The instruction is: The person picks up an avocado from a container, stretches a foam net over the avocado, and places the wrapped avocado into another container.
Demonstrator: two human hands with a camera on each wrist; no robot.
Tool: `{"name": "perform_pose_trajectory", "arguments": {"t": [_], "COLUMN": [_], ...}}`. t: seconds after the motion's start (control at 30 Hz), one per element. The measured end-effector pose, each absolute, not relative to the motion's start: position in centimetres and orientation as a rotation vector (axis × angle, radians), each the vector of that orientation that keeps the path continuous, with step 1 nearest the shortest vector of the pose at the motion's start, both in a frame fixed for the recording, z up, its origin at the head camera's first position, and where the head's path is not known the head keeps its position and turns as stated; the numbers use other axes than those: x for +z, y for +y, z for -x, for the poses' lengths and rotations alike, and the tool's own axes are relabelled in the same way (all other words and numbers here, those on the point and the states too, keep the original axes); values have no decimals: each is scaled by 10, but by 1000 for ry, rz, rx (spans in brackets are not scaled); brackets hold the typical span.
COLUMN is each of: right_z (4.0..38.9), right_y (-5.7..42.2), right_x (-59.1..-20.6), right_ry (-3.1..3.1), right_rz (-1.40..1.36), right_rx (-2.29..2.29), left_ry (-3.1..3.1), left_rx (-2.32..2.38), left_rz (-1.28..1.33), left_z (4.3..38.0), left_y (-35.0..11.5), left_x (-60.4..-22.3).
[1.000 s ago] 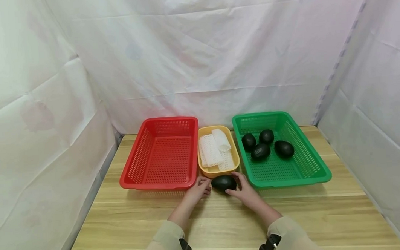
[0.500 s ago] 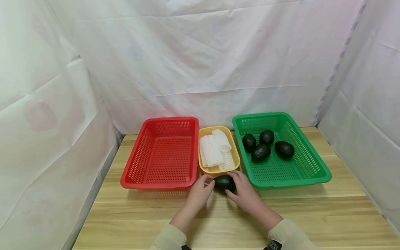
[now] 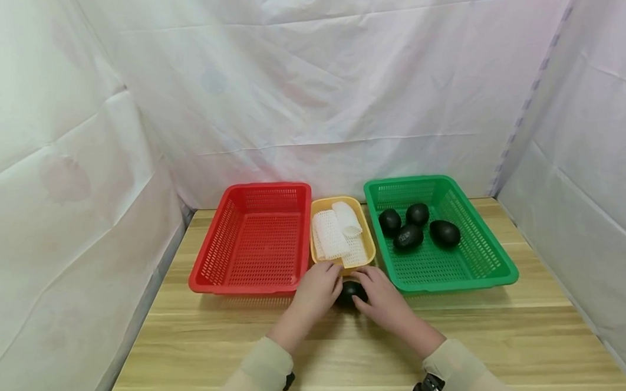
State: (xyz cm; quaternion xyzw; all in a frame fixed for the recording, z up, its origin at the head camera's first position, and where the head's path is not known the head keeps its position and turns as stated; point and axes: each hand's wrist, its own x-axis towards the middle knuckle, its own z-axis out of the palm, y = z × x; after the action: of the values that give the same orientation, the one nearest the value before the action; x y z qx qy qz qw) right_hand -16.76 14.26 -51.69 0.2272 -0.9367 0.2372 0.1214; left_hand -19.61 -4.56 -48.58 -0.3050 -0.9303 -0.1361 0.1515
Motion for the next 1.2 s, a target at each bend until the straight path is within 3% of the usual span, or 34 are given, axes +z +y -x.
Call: {"name": "perform_pose_trajectory", "arguments": {"t": [0.4,0.7,1.2], "right_z": [164,169,177], "right_y": [136,136,138], "right_x": [-526,-533,-537], "right_ry": [-2961,-3013,-2701], "right_rz": [-899,-752,-775], "right_rx": [646,799,377], "left_ry": [-2820,-2862,-2853], "left_rx": [25,142,328], "left_rz": [931,930,942], "left_z": [233,240,244], "left_y": [-52,-49,-47], "left_x": [-486,-489,-496]}}
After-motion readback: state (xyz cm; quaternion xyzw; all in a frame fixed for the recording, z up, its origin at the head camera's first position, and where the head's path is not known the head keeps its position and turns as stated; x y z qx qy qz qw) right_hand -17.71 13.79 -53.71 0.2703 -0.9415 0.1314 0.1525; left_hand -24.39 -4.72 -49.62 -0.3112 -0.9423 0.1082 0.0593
